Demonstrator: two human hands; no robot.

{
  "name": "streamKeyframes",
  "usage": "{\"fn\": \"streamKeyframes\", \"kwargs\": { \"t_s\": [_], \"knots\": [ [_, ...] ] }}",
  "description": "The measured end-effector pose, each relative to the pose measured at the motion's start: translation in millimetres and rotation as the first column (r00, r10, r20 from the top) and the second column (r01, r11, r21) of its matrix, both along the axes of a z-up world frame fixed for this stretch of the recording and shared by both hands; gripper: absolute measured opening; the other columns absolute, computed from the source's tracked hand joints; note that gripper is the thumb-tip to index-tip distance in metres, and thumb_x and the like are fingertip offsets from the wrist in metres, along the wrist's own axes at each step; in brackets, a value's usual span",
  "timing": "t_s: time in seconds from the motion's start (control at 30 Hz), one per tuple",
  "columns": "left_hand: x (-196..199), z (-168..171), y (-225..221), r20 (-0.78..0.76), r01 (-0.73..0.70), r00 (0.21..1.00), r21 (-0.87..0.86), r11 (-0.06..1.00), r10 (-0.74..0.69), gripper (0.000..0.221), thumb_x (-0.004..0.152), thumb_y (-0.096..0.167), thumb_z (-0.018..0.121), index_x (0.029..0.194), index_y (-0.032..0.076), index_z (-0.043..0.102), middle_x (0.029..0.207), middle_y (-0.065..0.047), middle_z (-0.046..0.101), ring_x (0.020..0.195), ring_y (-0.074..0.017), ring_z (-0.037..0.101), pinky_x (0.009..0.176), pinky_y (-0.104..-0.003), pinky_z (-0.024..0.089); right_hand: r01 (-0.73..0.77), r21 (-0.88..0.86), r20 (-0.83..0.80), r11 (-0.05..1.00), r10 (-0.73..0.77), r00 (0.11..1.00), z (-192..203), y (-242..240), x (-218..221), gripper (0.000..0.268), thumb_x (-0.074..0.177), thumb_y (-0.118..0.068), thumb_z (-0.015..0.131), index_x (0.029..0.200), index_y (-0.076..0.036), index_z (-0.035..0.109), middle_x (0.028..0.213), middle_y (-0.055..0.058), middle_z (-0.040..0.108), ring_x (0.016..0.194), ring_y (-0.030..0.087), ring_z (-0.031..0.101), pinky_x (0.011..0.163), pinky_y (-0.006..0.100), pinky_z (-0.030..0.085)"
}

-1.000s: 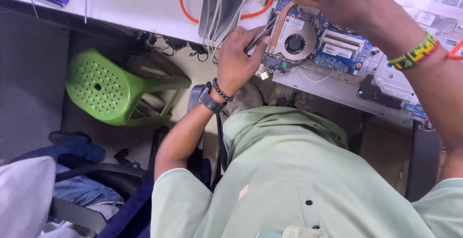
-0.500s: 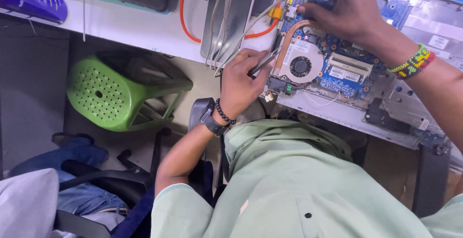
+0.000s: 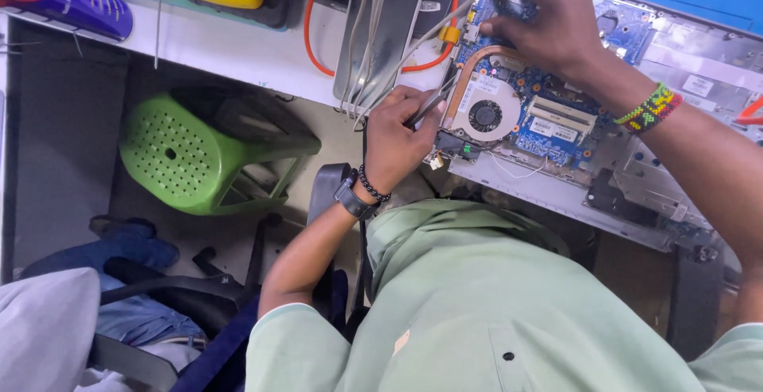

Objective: The person repairs a disassembled laptop, working on the motherboard with the chassis resting on a board over their lap. They use tweezers and a screwdriver to reposition the board, adjust the cooling fan and heat sink, and reseat small components and connectors.

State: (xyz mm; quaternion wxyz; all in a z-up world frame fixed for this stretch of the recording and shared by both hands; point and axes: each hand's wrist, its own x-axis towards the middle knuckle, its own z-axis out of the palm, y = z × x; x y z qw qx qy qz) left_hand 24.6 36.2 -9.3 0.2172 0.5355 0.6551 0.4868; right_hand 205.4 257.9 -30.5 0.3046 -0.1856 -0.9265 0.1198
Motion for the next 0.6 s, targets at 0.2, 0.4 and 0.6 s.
{"fn": "streamKeyframes", "kwargs": {
  "t_s": [0.2,0.4,0.6],
  "knots": [
    [5,9,-8,-0.040,-0.001,0.999,0.028,1.000,0.002,0.022,0.097,0.025,0.068,0.102,0.005,0.078,0.095,-0.007,0.072,0.092,-0.0213,0.071,0.079,-0.035,0.056,-0.019,0.004,0.012,1.000,0.019,1.000,11,-1,-4,0.040,0.095,-0.022,0.097,0.116,0.009,0.082,0.121,0.021,0.072,0.111,0.037,0.061,0.083,0.047,0.048],
    [0,12,-25,-0.070,0.019,0.997,0.051,0.999,-0.016,0.024,0.094,0.021,0.076,0.110,0.003,0.076,0.099,-0.010,0.074,0.091,-0.0216,0.072,0.083,-0.033,0.058,-0.151,0.132,-0.040,0.980,0.157,0.987,21,-8,6,0.029,0.105,-0.015,0.086,0.122,0.007,0.077,0.123,0.023,0.071,0.110,0.038,0.063,0.089,0.049,0.048],
    [-6,2,-23,0.068,0.069,0.995,0.008,0.998,-0.070,0.027,0.091,0.022,0.079,0.110,0.003,0.077,0.106,-0.012,0.079,0.097,-0.0192,0.076,0.089,-0.029,0.061,-0.191,0.022,0.128,0.981,0.187,0.974,25,-22,8,0.028,0.100,-0.027,0.087,0.114,-0.003,0.083,0.109,0.015,0.078,0.094,0.032,0.069,0.077,0.042,0.054]
  ]
}}
